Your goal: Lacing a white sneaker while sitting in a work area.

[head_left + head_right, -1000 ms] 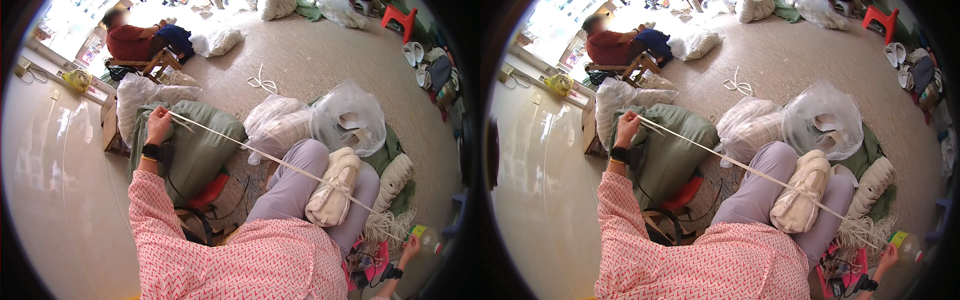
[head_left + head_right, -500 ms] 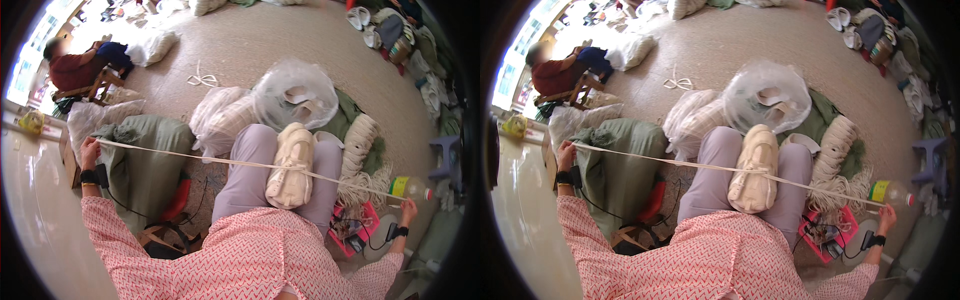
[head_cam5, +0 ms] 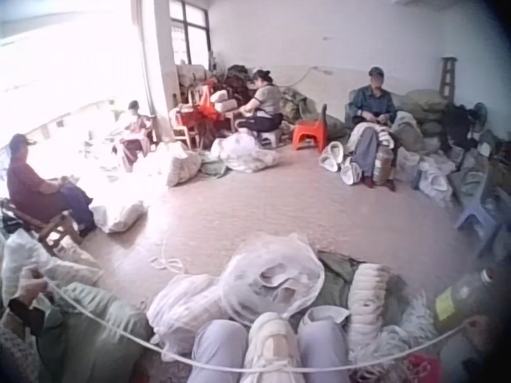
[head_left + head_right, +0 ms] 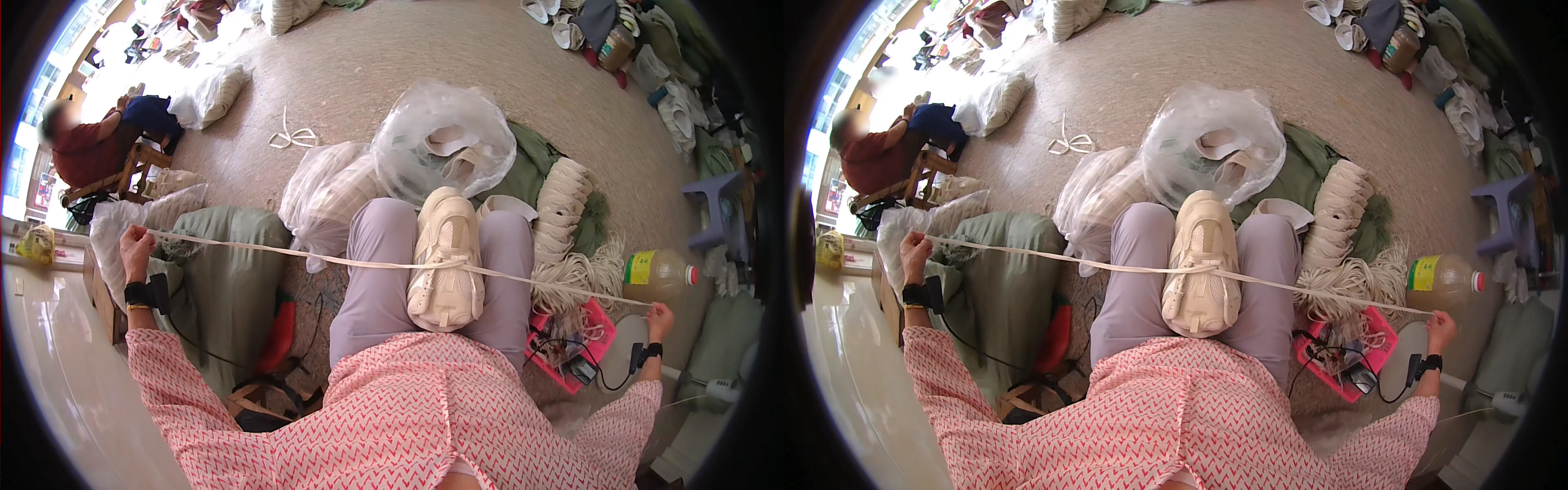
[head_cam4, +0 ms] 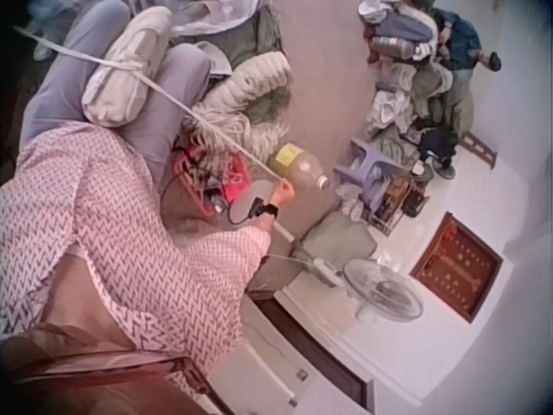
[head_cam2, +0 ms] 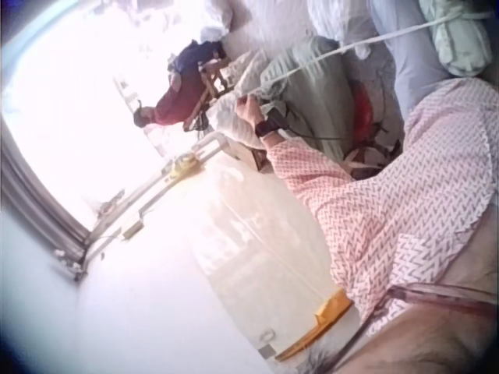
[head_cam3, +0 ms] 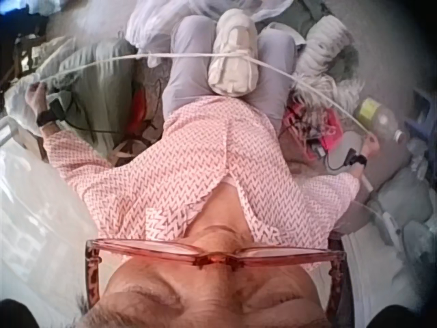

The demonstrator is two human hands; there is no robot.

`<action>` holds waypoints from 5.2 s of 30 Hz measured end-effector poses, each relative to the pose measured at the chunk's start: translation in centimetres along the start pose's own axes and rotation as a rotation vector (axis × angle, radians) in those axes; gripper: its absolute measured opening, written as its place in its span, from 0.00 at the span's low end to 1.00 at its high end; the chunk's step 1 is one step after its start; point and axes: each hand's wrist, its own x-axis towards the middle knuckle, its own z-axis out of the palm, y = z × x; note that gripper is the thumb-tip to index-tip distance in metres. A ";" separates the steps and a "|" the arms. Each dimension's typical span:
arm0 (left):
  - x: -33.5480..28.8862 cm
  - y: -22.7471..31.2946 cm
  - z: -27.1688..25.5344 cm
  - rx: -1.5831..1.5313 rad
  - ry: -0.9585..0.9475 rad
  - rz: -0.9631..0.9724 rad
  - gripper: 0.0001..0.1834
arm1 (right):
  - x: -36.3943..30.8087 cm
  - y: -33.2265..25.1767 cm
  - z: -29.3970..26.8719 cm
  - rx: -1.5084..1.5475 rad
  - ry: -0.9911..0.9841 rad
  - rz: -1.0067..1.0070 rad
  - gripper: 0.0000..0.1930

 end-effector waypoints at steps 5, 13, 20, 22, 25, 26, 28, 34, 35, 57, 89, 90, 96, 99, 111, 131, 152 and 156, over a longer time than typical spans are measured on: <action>1.2 3.0 4.6 -0.001 -0.093 0.066 0.02 | -1.0 0.3 -0.2 -0.143 -0.046 0.068 0.08; 3.9 10.2 3.9 0.028 0.038 0.354 0.04 | 0.9 -4.3 -1.6 0.172 -0.114 0.212 0.15; -11.0 11.4 12.8 0.163 -0.782 -0.062 0.03 | -13.6 -21.2 7.1 0.893 -0.767 0.331 0.08; -16.9 12.3 17.9 -0.085 -1.102 -0.215 0.04 | -20.3 -31.3 7.1 0.842 -0.926 0.319 0.07; -22.0 14.8 21.5 -0.270 -1.371 -0.290 0.05 | -24.8 -36.7 8.7 0.772 -1.167 0.116 0.08; -22.9 15.7 21.9 -0.272 -1.369 -0.294 0.05 | -25.5 -37.8 9.3 0.769 -1.171 0.116 0.08; -23.6 17.7 22.4 -0.394 -1.382 -0.232 0.05 | -26.6 -39.6 10.4 0.690 -1.184 -0.050 0.10; -24.8 19.6 23.5 -0.560 -1.258 -0.171 0.05 | -27.3 -44.2 11.1 0.304 -1.163 -0.233 0.11; -25.0 19.6 23.8 -0.619 -1.257 -0.119 0.06 | -27.2 -44.6 11.5 0.304 -1.161 -0.232 0.11; -28.9 21.7 29.2 -0.681 -1.065 -0.049 0.09 | -25.6 -42.8 14.7 0.681 -0.845 -0.322 0.08; -28.8 24.5 31.8 -0.516 -0.762 0.237 0.16 | -27.4 -43.5 15.6 0.837 -0.866 -0.261 0.06; -28.8 24.5 31.8 -0.509 -0.753 0.233 0.16 | -27.4 -43.5 15.7 0.837 -0.864 -0.260 0.06; -28.6 24.6 32.0 -0.474 -0.734 0.259 0.15 | -27.8 -43.4 16.3 0.848 -0.786 -0.291 0.05; -28.5 24.7 31.8 -0.374 -0.725 0.378 0.14 | -27.9 -43.4 16.4 0.860 -0.776 -0.284 0.05; -29.4 25.3 31.5 -0.349 -0.676 0.435 0.12 | -28.0 -43.4 16.8 0.901 -0.761 -0.273 0.04; -29.2 23.1 33.2 -0.559 -0.751 0.198 0.16 | -28.6 -44.6 16.8 0.722 -0.632 -0.498 0.03; -30.3 25.3 31.9 -0.376 -0.566 0.378 0.14 | -28.7 -45.5 15.9 0.605 -0.458 -0.705 0.05; -30.4 25.4 31.8 -0.381 -0.572 0.454 0.09 | -29.0 -45.2 14.9 0.475 -0.465 -0.784 0.09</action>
